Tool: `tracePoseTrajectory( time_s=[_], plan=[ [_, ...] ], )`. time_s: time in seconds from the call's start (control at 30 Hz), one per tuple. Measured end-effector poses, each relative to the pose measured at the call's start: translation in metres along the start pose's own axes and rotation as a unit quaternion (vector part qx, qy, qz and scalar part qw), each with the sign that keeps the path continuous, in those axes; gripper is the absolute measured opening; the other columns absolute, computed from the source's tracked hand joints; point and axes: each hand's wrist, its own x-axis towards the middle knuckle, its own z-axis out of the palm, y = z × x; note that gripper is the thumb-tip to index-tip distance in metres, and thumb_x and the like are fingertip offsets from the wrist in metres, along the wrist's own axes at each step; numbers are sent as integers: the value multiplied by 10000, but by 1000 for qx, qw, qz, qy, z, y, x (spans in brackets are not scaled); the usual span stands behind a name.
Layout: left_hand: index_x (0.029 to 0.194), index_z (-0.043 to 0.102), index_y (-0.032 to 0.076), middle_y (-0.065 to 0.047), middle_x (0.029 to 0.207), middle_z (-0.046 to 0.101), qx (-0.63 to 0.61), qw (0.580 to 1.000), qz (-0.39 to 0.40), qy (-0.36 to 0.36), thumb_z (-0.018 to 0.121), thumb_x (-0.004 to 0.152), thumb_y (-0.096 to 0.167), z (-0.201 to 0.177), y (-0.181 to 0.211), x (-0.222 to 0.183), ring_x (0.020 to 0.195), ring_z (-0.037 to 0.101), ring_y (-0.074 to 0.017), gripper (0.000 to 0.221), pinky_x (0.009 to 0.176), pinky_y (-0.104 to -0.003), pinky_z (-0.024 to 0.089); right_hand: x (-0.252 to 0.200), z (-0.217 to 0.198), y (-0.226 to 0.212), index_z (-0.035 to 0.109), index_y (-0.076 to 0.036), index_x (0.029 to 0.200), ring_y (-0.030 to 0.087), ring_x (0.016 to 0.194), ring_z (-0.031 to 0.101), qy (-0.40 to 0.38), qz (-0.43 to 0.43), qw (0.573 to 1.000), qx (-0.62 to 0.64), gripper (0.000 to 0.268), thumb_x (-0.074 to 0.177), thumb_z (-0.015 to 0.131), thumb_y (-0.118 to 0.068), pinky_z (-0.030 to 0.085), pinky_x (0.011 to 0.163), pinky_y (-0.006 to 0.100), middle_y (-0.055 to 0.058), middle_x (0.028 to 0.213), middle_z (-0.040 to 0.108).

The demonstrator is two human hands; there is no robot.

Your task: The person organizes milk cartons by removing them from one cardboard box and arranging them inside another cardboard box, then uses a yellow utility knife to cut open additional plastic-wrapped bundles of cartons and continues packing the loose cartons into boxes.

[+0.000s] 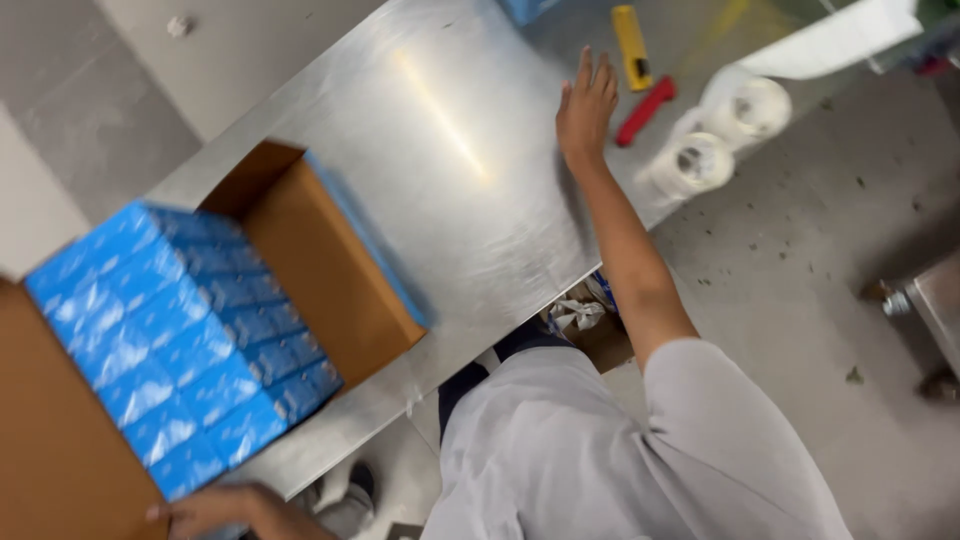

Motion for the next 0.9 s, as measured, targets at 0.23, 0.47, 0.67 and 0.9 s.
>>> tracePoseTrajectory(
  time_s=[0.23, 0.47, 0.67, 0.9],
  plan=[
    [1303, 528, -207, -291, 1299, 641, -36, 999, 6, -14, 521, 1126, 374, 18, 71, -45, 1056, 616, -257, 608, 1001, -391, 498, -108, -107, -249, 643, -57, 1266, 317, 1184, 678, -255, -136, 811, 508, 243, 1038, 651, -142, 515, 1068, 428, 108, 1253, 699],
    [1119, 643, -209, -210, 1008, 735, -2, 990, -131, -55, 447, 1126, 391, 13, 135, -60, 844, 595, -199, 632, 796, -356, 535, -193, -194, -395, 481, -125, 1536, 342, 1538, 348, -238, -610, 615, 440, 662, 1031, 604, -534, 268, 1253, 546, 163, 1648, 376],
    [1178, 620, -193, -228, 1121, 712, -37, 988, -123, -83, 412, 1134, 413, 15, 142, -68, 974, 672, -249, 642, 870, -347, 530, -218, -190, -398, 356, -274, 1605, 355, 1559, 46, -297, -625, 644, 328, 766, 959, 570, -627, 60, 1210, 696, 104, 1699, 138],
    [1357, 496, -190, -293, 1397, 588, -29, 984, -130, -116, 383, 1157, 365, 13, 107, -80, 1231, 603, -298, 601, 1078, -350, 466, -231, -195, -360, 493, -234, 1493, 376, 1549, 300, -236, -524, 723, 384, 600, 972, 741, -399, 258, 1265, 552, 159, 1656, 334]
  ],
)
